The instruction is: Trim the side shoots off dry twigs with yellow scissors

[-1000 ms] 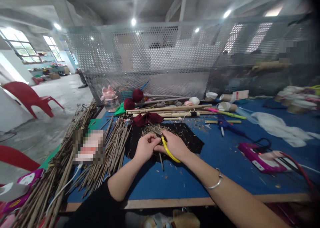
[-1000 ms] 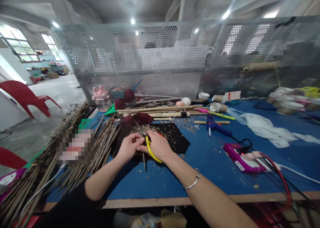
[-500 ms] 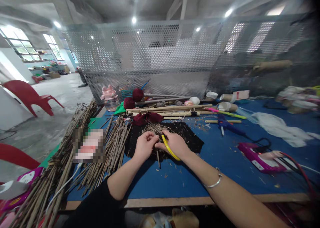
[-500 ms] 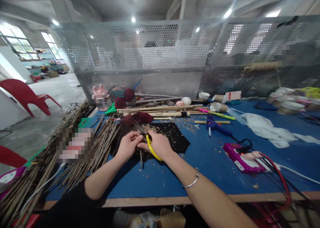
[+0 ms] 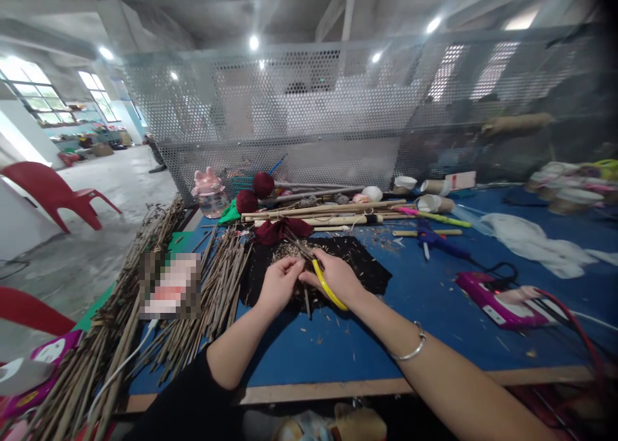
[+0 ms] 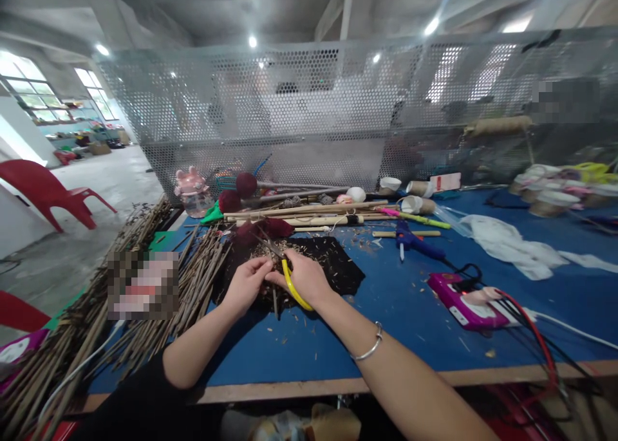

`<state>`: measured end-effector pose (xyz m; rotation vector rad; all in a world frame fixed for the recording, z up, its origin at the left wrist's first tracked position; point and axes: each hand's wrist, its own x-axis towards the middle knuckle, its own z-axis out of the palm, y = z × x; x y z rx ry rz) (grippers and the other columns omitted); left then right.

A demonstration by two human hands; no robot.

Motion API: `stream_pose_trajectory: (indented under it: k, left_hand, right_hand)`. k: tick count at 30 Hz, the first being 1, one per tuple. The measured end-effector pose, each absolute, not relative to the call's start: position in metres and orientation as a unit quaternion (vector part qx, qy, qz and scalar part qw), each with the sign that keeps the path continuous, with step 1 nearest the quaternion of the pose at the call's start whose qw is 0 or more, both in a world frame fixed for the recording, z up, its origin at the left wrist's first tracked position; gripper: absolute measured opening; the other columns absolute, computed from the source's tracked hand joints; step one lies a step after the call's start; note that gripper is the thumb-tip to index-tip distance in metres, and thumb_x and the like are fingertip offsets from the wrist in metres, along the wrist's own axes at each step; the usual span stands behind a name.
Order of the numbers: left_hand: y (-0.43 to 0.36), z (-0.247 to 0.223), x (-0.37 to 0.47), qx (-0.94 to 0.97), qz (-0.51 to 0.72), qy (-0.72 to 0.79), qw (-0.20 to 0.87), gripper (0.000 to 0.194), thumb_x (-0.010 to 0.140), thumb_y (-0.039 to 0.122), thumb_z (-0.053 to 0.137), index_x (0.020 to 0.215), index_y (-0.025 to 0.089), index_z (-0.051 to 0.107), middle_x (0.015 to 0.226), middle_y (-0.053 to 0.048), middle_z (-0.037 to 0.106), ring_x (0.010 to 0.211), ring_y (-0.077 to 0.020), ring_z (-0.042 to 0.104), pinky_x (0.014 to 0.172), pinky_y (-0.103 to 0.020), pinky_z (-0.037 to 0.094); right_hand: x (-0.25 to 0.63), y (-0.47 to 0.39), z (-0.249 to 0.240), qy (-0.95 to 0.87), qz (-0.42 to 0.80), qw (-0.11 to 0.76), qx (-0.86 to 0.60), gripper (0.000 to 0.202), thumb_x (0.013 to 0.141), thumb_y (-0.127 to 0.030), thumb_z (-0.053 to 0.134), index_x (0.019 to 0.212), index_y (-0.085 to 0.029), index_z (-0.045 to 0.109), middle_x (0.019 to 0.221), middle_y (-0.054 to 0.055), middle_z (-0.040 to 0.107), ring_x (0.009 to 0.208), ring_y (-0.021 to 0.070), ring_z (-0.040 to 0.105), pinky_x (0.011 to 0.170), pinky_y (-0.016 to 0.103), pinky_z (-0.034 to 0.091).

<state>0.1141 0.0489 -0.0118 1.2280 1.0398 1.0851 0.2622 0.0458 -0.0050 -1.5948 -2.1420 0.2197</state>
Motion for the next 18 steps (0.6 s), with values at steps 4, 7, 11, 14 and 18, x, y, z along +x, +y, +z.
stream_pose_trajectory:
  k: [4,7,11,14,18]
  left_hand:
    - [0.0482,-0.0103,0.1150,0.516,0.448,0.426,0.593,0.032,0.066,0.041,0.063,0.081,0.013,0.063,0.063,-0.001,0.059,0.044,-0.0058,0.044,0.039,-0.017,0.036]
    - [0.0479,-0.0108,0.1156,0.516,0.450,0.420,0.596,0.030,0.067,0.040,0.063,0.077,0.012,0.064,0.061,-0.001,0.059,0.042,-0.0053,0.042,0.039,-0.017,0.035]
    - [0.0475,-0.0122,0.1160,0.534,0.450,0.408,0.588,0.028,0.069,0.040,0.062,0.074,0.012,0.064,0.059,0.000,0.058,0.041,-0.0050,0.040,0.038,-0.017,0.033]
    - [0.0469,-0.0123,0.1160,0.545,0.455,0.400,0.579,0.028,0.070,0.040,0.061,0.070,0.012,0.064,0.056,0.000,0.057,0.040,-0.0049,0.038,0.038,-0.018,0.030]
    - [0.0462,-0.0111,0.1158,0.542,0.466,0.407,0.569,0.025,0.068,0.037,0.062,0.069,0.013,0.065,0.058,0.000,0.059,0.047,-0.0075,0.045,0.045,-0.019,0.034]
  right_hand:
    - [0.2616,0.0453,-0.0048,-0.783,0.066,0.247,-0.567,0.054,0.071,-0.057,0.055,0.109,-0.020,0.046,0.101,0.009,0.059,0.091,0.0226,0.057,0.070,0.029,0.040]
    - [0.2613,0.0459,-0.0059,-0.790,0.061,0.267,-0.549,0.062,0.069,-0.058,0.057,0.113,-0.017,0.044,0.107,0.012,0.055,0.099,0.0234,0.052,0.080,0.032,0.040]
    - [0.2637,0.0497,-0.0093,-0.804,0.066,0.272,-0.525,0.064,0.067,-0.057,0.059,0.115,-0.017,0.044,0.105,0.012,0.054,0.098,0.0241,0.051,0.083,0.036,0.040]
    - [0.2659,0.0524,-0.0114,-0.813,0.064,0.269,-0.512,0.069,0.064,-0.057,0.062,0.116,-0.016,0.043,0.103,0.013,0.054,0.097,0.0254,0.051,0.082,0.038,0.040]
    - [0.2659,0.0529,-0.0107,-0.813,0.069,0.272,-0.510,0.070,0.063,-0.055,0.064,0.116,-0.016,0.042,0.103,0.013,0.054,0.097,0.0260,0.051,0.081,0.037,0.040]
